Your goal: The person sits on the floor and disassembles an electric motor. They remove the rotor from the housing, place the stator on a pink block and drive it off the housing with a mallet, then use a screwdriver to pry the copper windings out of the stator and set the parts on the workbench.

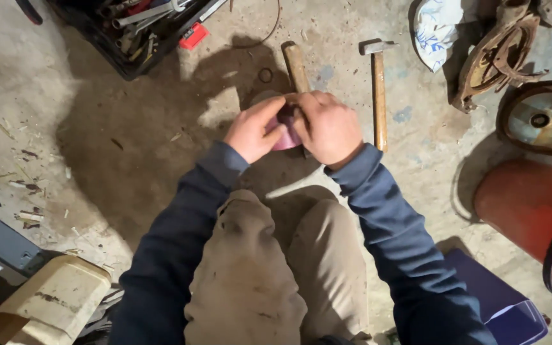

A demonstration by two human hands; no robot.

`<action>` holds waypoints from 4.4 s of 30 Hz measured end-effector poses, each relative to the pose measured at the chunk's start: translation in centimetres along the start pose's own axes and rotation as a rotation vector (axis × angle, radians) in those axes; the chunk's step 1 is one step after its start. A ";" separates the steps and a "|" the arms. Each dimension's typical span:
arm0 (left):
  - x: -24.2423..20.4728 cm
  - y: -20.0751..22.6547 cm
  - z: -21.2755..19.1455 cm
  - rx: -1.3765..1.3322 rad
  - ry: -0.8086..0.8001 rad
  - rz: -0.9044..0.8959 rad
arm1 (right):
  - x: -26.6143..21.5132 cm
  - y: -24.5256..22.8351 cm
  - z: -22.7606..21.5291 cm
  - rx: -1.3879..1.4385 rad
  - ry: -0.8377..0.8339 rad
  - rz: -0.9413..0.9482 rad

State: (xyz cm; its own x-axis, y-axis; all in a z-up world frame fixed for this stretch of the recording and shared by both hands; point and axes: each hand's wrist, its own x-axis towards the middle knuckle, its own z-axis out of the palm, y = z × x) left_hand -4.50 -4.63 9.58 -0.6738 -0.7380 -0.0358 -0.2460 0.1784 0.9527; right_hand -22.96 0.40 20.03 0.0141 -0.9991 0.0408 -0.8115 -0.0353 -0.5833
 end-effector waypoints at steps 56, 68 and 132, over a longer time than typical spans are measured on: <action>-1.6 3.0 1.8 -0.097 -0.150 0.086 | -27.4 6.2 6.8 0.273 -0.250 0.729; -2.5 3.6 2.7 0.055 -0.164 0.154 | -24.6 -1.1 1.4 0.410 0.089 0.692; 3.8 -0.1 -0.3 -0.411 0.010 0.128 | -30.1 -2.1 4.9 1.393 -0.168 1.557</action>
State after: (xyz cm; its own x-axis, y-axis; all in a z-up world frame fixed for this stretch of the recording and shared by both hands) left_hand -6.79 -7.66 9.42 -0.6737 -0.7334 0.0914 0.1382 -0.0035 0.9904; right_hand -18.86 30.40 16.05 0.0194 -0.2016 -0.9793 0.6726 0.7273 -0.1364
